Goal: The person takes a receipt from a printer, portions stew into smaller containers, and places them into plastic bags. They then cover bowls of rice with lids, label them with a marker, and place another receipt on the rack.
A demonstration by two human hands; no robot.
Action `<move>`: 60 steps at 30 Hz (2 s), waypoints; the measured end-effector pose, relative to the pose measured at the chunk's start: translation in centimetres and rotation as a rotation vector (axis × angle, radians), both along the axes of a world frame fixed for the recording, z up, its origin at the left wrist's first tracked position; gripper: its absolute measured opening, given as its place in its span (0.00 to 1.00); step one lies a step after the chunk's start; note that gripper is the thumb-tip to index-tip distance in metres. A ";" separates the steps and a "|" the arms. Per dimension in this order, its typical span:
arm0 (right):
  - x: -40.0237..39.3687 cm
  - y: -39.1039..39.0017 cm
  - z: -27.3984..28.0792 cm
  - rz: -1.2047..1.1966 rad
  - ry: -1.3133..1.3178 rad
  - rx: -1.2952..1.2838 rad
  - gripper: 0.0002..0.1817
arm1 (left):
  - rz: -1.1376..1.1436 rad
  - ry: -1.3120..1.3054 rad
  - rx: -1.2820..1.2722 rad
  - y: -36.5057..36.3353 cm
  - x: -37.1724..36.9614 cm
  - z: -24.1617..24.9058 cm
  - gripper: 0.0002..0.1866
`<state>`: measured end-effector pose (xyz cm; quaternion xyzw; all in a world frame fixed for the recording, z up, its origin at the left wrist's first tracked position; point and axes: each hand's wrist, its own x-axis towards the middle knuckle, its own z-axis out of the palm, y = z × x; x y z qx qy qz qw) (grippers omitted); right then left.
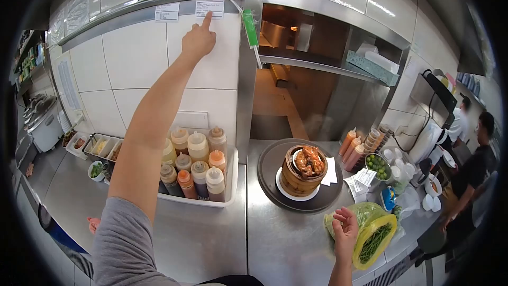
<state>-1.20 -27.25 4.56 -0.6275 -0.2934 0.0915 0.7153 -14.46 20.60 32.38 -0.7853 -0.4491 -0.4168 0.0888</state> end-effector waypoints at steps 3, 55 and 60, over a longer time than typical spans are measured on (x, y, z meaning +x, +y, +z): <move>-1.1 -0.9 0.7 -0.004 -0.010 -0.015 0.19 | -0.039 -0.049 -0.017 0.2 0.2 0.0 0.32; 37.5 1.5 -4.8 -0.044 -0.456 -0.373 0.13 | -0.817 -0.591 -1.197 -54.0 8.3 -33.9 0.09; 37.7 1.4 -7.3 -0.010 -0.200 -0.319 0.12 | -0.782 -0.566 -1.133 -54.9 7.9 -34.4 0.11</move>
